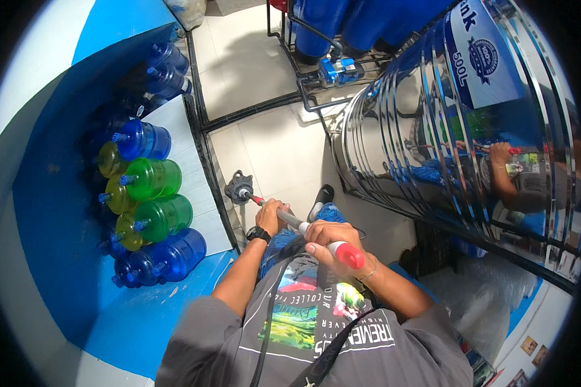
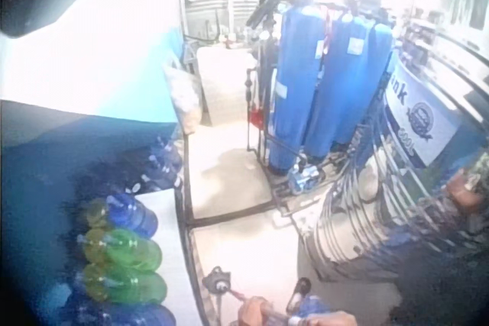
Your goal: The person repeatedly dips a mop into a green basin, wrings it, and mops the tiled floor around water dispensers and stacked bottles. The person moves the mop across different floor areas, returning to the basin to wring the mop multiple times.
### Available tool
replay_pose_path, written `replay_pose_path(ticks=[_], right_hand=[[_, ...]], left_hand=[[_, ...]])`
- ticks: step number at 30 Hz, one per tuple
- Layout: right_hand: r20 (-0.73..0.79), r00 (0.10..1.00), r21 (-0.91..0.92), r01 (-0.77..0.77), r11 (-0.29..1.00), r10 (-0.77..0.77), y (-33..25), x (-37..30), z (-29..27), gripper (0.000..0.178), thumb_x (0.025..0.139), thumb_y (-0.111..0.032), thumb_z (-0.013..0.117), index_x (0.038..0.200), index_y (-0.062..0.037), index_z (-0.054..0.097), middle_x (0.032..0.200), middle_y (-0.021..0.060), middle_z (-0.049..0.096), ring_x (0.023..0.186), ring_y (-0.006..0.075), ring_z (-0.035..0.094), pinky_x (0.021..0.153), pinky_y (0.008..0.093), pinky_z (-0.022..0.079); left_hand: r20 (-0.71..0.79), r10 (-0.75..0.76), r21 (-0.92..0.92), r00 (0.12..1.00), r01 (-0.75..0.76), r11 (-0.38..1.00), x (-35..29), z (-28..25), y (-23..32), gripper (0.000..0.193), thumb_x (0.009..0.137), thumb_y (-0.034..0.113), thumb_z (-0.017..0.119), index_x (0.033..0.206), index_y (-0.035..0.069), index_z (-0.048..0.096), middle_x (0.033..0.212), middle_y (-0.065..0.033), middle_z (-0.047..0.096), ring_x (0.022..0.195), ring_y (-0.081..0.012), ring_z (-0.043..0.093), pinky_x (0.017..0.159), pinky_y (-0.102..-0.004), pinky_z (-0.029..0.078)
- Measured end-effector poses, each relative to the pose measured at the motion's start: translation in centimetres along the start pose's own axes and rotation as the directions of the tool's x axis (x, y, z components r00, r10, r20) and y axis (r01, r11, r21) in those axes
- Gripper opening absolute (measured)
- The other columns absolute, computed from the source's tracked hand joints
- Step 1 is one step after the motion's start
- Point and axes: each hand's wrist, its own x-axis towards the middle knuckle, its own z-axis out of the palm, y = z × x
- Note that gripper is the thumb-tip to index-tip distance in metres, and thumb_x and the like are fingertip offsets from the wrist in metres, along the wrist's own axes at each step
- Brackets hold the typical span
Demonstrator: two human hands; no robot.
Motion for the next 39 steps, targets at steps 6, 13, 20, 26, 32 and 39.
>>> replay_pose_path(ticks=[6,13,20,26,32,39], right_hand=[[0.008,0.997,-0.132,0.083,0.988,-0.083,1.2,4.4,1.1,0.026,0.095,0.007,0.077,0.079,-0.003,0.059,0.075,0.0118,0.065,0.074,0.0317,0.067,0.081,0.0449,0.057],[-0.225,0.96,-0.355,0.078,0.932,-0.166,2.4,12.1,-2.1,0.021,0.096,0.008,0.076,0.084,-0.0015,0.061,0.077,0.0127,0.067,0.072,0.031,0.068,0.08,0.0426,0.058],[-0.307,0.932,-0.501,0.016,0.865,-0.195,3.3,19.3,-7.1,0.023,0.096,0.004,0.079,0.084,-0.0034,0.061,0.077,0.0126,0.067,0.07,0.0311,0.066,0.084,0.0448,0.058],[-0.154,0.968,-0.431,0.115,0.895,-0.199,3.3,24.7,-9.1,0.026,0.094,-0.002,0.085,0.083,-0.0044,0.061,0.076,0.0103,0.065,0.071,0.0312,0.066,0.081,0.0447,0.058],[-0.064,0.976,-0.21,0.192,0.959,-0.209,1.5,31.2,-11.0,0.028,0.094,-0.004,0.087,0.082,-0.0034,0.061,0.077,0.0109,0.066,0.071,0.0291,0.067,0.076,0.0431,0.058],[-0.239,0.927,-0.101,0.27,0.957,-0.287,-7.3,36.6,-15.0,0.025,0.092,0.001,0.08,0.082,-0.0047,0.058,0.07,0.009,0.067,0.06,0.0232,0.064,0.061,0.0413,0.057]], left_hand=[[-0.117,0.07,-0.051,0.991,-0.077,0.996,8.6,-1.4,-1.1,0.031,0.101,0.031,0.076,0.087,0.004,0.07,0.097,-0.0203,0.07,0.094,-0.0464,0.069,0.086,-0.0573,0.054],[0.016,0.212,-0.267,0.977,-0.201,0.943,22.6,-0.2,4.5,0.033,0.099,0.035,0.083,0.095,0.005,0.068,0.099,-0.0203,0.07,0.096,-0.0449,0.07,0.086,-0.0522,0.055],[0.289,0.35,-0.344,0.891,-0.245,0.907,32.8,0.9,9.6,0.042,0.1,0.045,0.084,0.103,0.007,0.068,0.103,-0.0178,0.07,0.095,-0.0411,0.071,0.088,-0.0471,0.056],[0.348,0.258,-0.056,0.901,-0.254,0.966,35.8,-4.7,11.4,0.05,0.1,0.062,0.073,0.098,0.012,0.075,0.104,-0.0147,0.078,0.103,-0.0399,0.075,0.086,-0.0529,0.057],[0.224,0.142,-0.004,0.964,-0.145,0.989,36.4,-12.1,12.0,0.045,0.1,0.055,0.075,0.095,0.01,0.075,0.099,-0.0147,0.078,0.097,-0.0404,0.075,0.085,-0.0531,0.058],[-0.007,0.466,-0.186,0.885,-0.459,0.869,40.1,-20.9,18.5,0.035,0.097,0.036,0.084,0.086,0.008,0.066,0.083,-0.0118,0.069,0.077,-0.0376,0.07,0.068,-0.0485,0.053]])
